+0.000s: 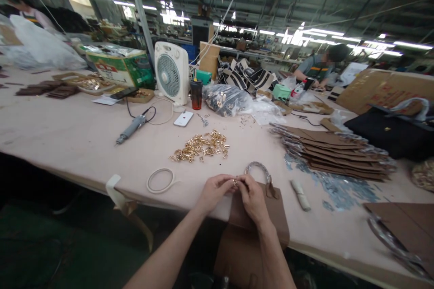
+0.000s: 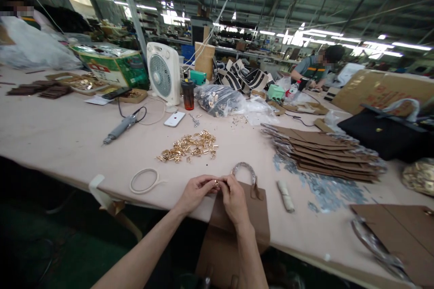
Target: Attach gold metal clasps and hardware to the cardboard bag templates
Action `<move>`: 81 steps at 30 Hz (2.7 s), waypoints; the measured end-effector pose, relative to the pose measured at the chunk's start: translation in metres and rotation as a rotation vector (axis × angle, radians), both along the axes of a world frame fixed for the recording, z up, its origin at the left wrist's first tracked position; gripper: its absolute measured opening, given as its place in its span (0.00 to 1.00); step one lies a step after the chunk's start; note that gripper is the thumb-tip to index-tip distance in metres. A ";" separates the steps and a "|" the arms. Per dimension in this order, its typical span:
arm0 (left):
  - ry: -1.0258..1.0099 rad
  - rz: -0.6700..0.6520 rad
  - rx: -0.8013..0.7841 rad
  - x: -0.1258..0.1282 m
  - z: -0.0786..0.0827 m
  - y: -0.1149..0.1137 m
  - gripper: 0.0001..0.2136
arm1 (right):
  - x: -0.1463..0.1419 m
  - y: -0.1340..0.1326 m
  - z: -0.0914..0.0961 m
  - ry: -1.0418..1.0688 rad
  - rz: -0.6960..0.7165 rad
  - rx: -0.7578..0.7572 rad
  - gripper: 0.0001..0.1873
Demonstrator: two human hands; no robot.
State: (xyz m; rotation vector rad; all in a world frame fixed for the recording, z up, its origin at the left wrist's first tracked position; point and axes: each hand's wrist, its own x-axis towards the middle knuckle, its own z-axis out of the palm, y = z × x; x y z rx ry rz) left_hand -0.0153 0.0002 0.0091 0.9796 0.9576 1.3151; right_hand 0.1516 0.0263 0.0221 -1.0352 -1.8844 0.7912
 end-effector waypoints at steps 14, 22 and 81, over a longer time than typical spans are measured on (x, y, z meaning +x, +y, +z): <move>-0.010 0.087 0.156 -0.001 -0.004 -0.003 0.11 | 0.002 -0.016 0.001 0.179 -0.028 -0.056 0.11; -0.043 0.036 0.204 -0.001 -0.009 -0.003 0.15 | 0.011 -0.015 -0.009 0.272 0.047 -0.143 0.08; 0.009 0.047 0.118 0.001 -0.004 -0.006 0.15 | 0.002 -0.029 -0.007 0.125 -0.150 0.302 0.07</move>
